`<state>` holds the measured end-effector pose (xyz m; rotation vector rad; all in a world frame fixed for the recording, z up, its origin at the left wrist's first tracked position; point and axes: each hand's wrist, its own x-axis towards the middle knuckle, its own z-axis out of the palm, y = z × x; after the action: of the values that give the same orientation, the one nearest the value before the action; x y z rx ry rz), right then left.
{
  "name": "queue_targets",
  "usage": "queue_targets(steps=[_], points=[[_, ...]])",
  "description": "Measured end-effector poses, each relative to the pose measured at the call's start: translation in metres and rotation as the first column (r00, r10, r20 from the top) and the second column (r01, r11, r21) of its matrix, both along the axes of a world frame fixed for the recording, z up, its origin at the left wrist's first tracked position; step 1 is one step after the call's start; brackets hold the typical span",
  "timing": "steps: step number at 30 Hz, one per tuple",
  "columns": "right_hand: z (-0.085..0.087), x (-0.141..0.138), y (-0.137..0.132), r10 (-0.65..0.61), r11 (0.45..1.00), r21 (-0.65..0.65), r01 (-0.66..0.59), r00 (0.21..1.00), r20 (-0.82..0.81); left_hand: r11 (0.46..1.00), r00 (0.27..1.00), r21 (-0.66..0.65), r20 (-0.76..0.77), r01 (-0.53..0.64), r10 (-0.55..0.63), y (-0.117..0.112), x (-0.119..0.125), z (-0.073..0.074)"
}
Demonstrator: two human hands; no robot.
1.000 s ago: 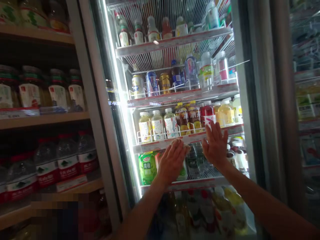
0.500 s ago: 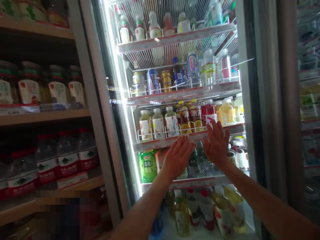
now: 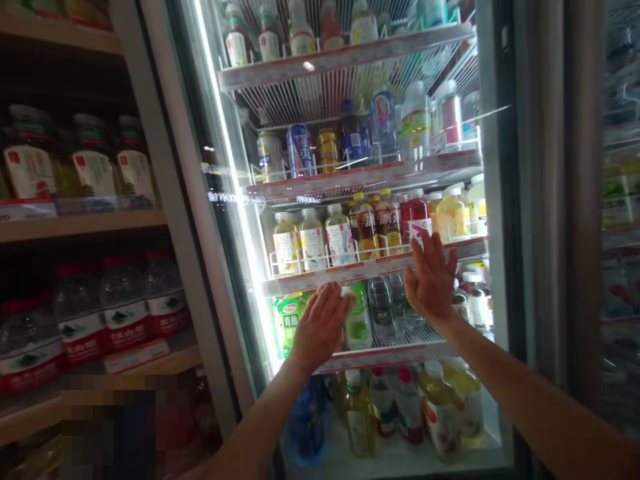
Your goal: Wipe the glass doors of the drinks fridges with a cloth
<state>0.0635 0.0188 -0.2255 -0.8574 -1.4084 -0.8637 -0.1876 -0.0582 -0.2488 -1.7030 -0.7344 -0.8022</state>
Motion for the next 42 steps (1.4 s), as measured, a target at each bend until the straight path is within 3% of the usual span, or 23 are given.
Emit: queue_targets(steps=[2, 3, 6, 8, 9, 12, 14, 15, 17, 19, 21, 23, 25, 27, 29, 30, 32, 34, 36, 38, 40, 42], points=[[0.000, 0.001, 0.000, 0.014, 1.000, 0.004, -0.014, 1.000, 0.007, 1.000, 0.999, 0.001, -0.044, -0.016, 0.016, -0.004, -0.013, -0.001], [0.000, 0.001, -0.001, 0.020, 1.000, 0.009, -0.020, 1.000, 0.006, 0.999, 1.000, 0.042, 0.011, -0.028, 0.028, -0.007, -0.026, 0.003], [0.000, 0.000, -0.001, 0.027, 0.999, 0.019, -0.027, 1.000, 0.000, 0.979, 0.943, 0.179, 0.330, -0.096, 0.032, -0.013, -0.066, 0.019], [0.000, -0.001, -0.001, 0.024, 0.999, 0.022, -0.024, 1.000, -0.004, 0.972, 0.891, 0.198, 0.454, -0.128, 0.024, -0.013, -0.070, 0.018], [0.000, -0.001, -0.001, 0.022, 0.999, 0.025, -0.021, 1.000, -0.005, 0.977, 0.897, 0.178, 0.441, -0.121, 0.031, -0.013, -0.063, 0.011], [0.001, 0.000, -0.001, 0.017, 0.999, 0.029, -0.017, 1.000, -0.003, 0.999, 0.994, 0.028, 0.103, -0.043, 0.040, -0.010, -0.025, -0.025], [0.001, 0.001, -0.002, 0.016, 1.000, 0.022, -0.016, 1.000, 0.003, 0.996, 0.986, -0.083, -0.165, -0.017, 0.003, -0.010, -0.007, -0.045], [0.001, 0.001, -0.002, 0.015, 1.000, 0.017, -0.015, 1.000, 0.008, 0.994, 0.973, -0.108, -0.229, -0.018, -0.008, -0.011, -0.005, -0.049], [0.001, 0.002, -0.003, 0.014, 1.000, 0.012, -0.014, 1.000, 0.013, 0.996, 0.985, -0.083, -0.168, -0.035, 0.021, -0.013, -0.016, -0.041], [0.000, 0.002, -0.003, 0.011, 1.000, 0.015, -0.012, 1.000, 0.015, 0.998, 0.995, 0.022, 0.087, -0.059, 0.057, -0.014, -0.038, -0.018], [0.000, 0.001, -0.001, 0.004, 1.000, 0.025, -0.004, 1.000, 0.011, 0.986, 0.924, 0.141, 0.382, -0.092, 0.031, -0.012, -0.053, 0.006], [0.000, 0.000, 0.000, -0.005, 1.000, 0.031, 0.005, 1.000, 0.005, 0.976, 0.863, 0.189, 0.506, -0.108, -0.003, -0.010, -0.050, 0.016], [0.000, 0.000, 0.000, -0.006, 1.000, 0.031, 0.006, 1.000, 0.003, 0.990, 0.932, 0.126, 0.363, -0.067, 0.017, -0.007, -0.031, 0.007], [0.000, 0.001, 0.000, 0.004, 0.999, 0.033, -0.005, 1.000, 0.009, 1.000, 1.000, 0.006, -0.010, -0.011, 0.011, -0.007, -0.008, -0.013], [0.001, 0.002, 0.000, 0.020, 0.999, 0.042, -0.021, 1.000, 0.018, 0.995, 0.930, -0.103, -0.365, 0.011, -0.048, -0.008, 0.005, -0.028], [0.001, 0.003, 0.000, 0.026, 0.999, 0.046, -0.027, 0.999, 0.024, 0.991, 0.891, -0.132, -0.450, 0.003, -0.063, -0.009, 0.006, -0.029], [0.000, 0.003, -0.001, 0.029, 0.998, 0.046, -0.031, 0.999, 0.029, 0.992, 0.910, -0.125, -0.413, -0.024, -0.031, -0.008, -0.001, -0.013], [0.000, 0.003, -0.001, 0.021, 0.999, 0.041, -0.023, 0.999, 0.027, 0.998, 0.992, -0.028, -0.115, -0.047, 0.044, -0.005, -0.014, 0.019], [0.000, 0.002, 0.000, 0.009, 1.000, 0.027, -0.010, 1.000, 0.022, 0.991, 0.967, 0.122, 0.253, -0.060, 0.028, 0.001, -0.020, 0.051], [-0.001, 0.001, 0.000, 0.007, 1.000, 0.019, -0.007, 1.000, 0.015, 0.981, 0.924, 0.188, 0.381, -0.056, -0.020, 0.006, -0.014, 0.064], [0.000, -0.001, 0.000, 0.012, 1.000, 0.016, -0.012, 1.000, 0.012, 0.993, 0.981, 0.113, 0.195, -0.016, -0.006, 0.008, 0.002, 0.053], [0.001, -0.001, -0.002, 0.016, 1.000, 0.009, -0.016, 1.000, 0.017, 0.999, 0.989, -0.044, -0.149, -0.011, 0.004, 0.006, 0.019, 0.028]])
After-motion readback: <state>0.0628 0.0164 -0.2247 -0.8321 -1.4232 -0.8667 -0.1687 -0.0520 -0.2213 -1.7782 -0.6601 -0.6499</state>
